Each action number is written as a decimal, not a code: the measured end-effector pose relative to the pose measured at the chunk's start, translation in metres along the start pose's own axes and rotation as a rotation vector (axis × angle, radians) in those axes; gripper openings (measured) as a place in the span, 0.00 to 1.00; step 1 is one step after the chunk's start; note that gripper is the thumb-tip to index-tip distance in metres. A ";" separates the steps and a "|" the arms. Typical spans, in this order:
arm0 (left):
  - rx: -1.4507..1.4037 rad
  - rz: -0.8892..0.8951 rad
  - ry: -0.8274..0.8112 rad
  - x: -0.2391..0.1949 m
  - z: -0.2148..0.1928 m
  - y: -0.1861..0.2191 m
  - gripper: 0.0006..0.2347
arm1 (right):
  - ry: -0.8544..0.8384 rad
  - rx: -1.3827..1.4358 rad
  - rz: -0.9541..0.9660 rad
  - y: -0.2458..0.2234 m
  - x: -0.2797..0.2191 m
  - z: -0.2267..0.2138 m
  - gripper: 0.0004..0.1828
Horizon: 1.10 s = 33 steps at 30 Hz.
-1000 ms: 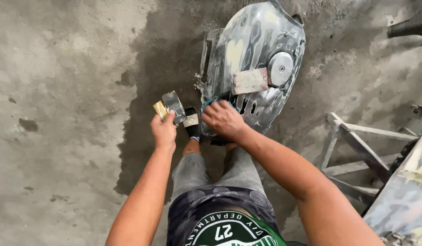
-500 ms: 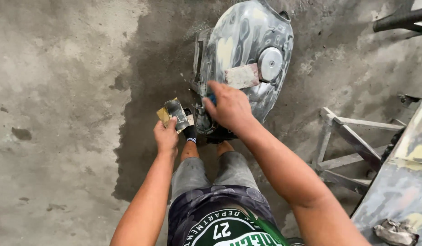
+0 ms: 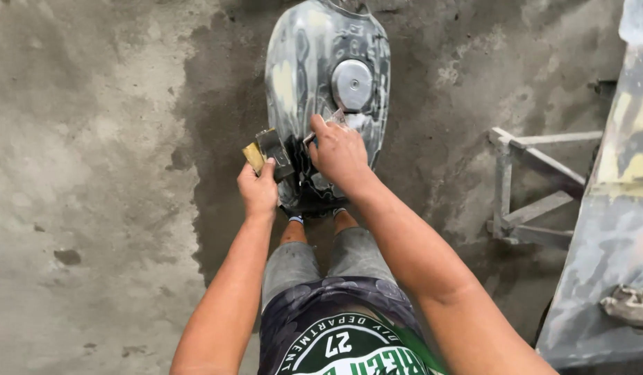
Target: Sanding and wiping a motorcycle fuel tank for painting.
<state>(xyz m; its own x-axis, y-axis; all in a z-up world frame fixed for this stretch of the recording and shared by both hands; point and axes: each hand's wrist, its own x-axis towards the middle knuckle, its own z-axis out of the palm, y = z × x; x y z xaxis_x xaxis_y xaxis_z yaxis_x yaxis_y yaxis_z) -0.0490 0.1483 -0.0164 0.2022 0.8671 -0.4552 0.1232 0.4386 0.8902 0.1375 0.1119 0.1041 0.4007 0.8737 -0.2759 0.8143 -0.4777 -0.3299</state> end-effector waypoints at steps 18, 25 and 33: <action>-0.056 0.044 -0.006 0.046 0.058 0.015 0.08 | 0.927 1.782 0.983 0.518 -0.270 -0.096 0.15; -0.044 0.047 0.120 0.029 0.052 0.013 0.06 | 1.142 1.639 1.020 0.508 -0.285 -0.071 0.16; 0.224 0.187 0.279 0.015 0.022 -0.011 0.05 | 0.522 0.818 0.326 0.190 -0.131 -0.014 0.13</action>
<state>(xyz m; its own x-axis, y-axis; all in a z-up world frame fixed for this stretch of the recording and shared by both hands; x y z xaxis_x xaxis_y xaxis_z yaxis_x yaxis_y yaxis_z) -0.0264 0.1513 -0.0333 -0.0265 0.9714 -0.2360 0.3238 0.2317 0.9173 0.2460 -0.0920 0.0898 0.8436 0.5276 -0.0999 0.1745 -0.4454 -0.8782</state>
